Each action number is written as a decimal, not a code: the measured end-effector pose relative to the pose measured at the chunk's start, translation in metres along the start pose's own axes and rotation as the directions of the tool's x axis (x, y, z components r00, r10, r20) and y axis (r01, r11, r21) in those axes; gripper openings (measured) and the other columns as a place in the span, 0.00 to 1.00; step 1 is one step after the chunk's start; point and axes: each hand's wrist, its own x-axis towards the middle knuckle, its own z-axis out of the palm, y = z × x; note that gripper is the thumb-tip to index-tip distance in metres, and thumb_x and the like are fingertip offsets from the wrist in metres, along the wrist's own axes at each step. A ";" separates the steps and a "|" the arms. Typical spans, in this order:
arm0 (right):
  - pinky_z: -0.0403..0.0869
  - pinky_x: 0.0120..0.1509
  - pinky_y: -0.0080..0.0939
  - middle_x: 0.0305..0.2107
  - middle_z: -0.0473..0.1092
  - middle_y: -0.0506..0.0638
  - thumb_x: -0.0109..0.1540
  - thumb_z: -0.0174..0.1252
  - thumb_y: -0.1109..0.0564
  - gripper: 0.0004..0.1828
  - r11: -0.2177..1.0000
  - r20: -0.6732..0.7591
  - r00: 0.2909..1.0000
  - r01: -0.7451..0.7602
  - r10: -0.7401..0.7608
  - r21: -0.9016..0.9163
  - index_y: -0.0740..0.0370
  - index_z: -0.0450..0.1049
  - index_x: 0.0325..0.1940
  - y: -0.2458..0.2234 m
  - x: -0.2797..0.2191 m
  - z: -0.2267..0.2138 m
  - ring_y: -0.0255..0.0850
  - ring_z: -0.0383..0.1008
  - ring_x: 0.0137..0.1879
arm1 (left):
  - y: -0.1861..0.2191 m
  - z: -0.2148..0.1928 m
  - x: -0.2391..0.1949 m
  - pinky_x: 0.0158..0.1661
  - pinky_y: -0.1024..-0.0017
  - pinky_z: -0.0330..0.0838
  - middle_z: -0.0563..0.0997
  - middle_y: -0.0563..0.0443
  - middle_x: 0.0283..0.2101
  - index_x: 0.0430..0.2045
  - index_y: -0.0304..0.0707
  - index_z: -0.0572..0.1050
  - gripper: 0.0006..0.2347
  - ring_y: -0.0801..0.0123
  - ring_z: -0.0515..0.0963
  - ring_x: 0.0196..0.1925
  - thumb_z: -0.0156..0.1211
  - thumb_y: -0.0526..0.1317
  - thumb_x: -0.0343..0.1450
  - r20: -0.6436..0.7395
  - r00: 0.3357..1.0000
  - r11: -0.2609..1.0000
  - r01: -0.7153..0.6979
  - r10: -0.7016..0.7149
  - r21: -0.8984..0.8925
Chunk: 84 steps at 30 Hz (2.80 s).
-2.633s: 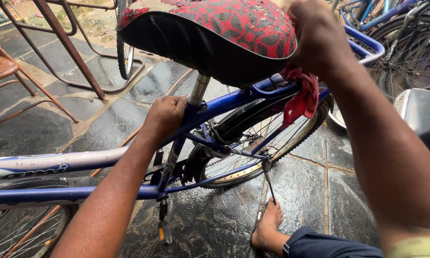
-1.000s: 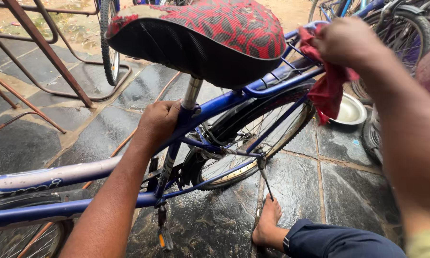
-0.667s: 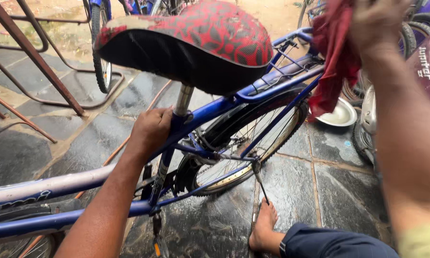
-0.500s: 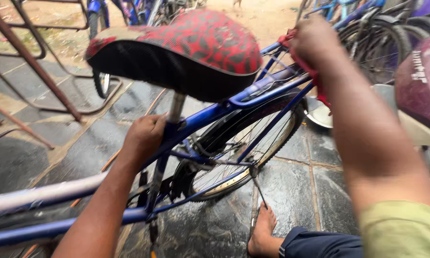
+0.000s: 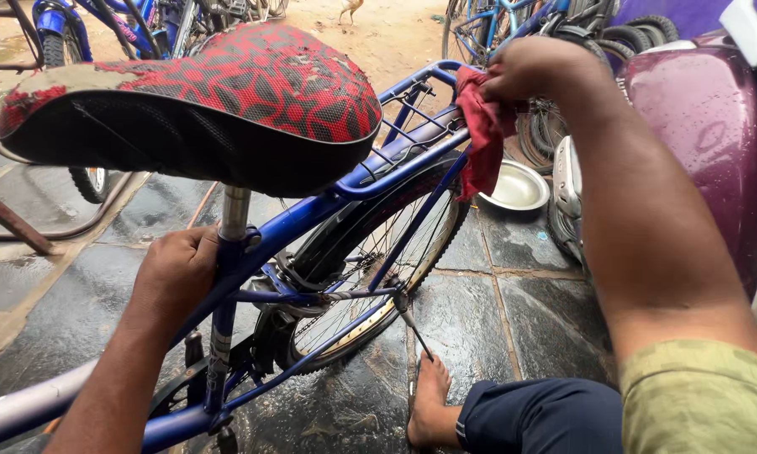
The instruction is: The person wipes the frame and rear rack of a blue bicycle using a red cloth. They clean around the seat post, chainstay, and rear wheel area while sitting on the floor.
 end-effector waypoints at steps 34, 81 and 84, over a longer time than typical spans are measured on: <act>0.73 0.53 0.46 0.47 0.73 0.64 0.66 0.61 0.52 0.35 0.129 -0.192 0.685 0.144 0.703 0.981 0.57 0.52 0.72 -0.238 -0.131 0.327 0.53 0.75 0.49 | -0.014 0.010 0.006 0.40 0.54 0.73 0.81 0.35 0.26 0.28 0.31 0.80 0.22 0.50 0.81 0.29 0.42 0.50 0.78 -0.046 0.996 0.993 -0.071 0.075 0.092; 0.76 0.48 0.51 0.39 0.78 0.61 0.59 0.60 0.56 0.19 0.330 -0.073 0.710 -0.231 0.700 0.915 0.65 0.77 0.53 -0.098 -0.146 0.543 0.52 0.80 0.42 | -0.017 0.006 0.002 0.31 0.64 0.69 0.77 0.46 0.21 0.32 0.34 0.82 0.19 0.66 0.75 0.24 0.49 0.51 0.79 -0.110 0.981 0.987 -0.158 0.157 0.006; 0.76 0.46 0.54 0.39 0.77 0.56 0.58 0.58 0.57 0.21 -0.033 0.086 0.755 -0.085 0.650 0.996 0.61 0.76 0.55 -0.098 -0.121 0.578 0.49 0.80 0.40 | -0.017 0.009 0.005 0.30 0.66 0.67 0.76 0.49 0.22 0.31 0.32 0.80 0.20 0.70 0.72 0.24 0.50 0.50 0.80 -0.103 0.981 0.984 -0.171 0.165 -0.050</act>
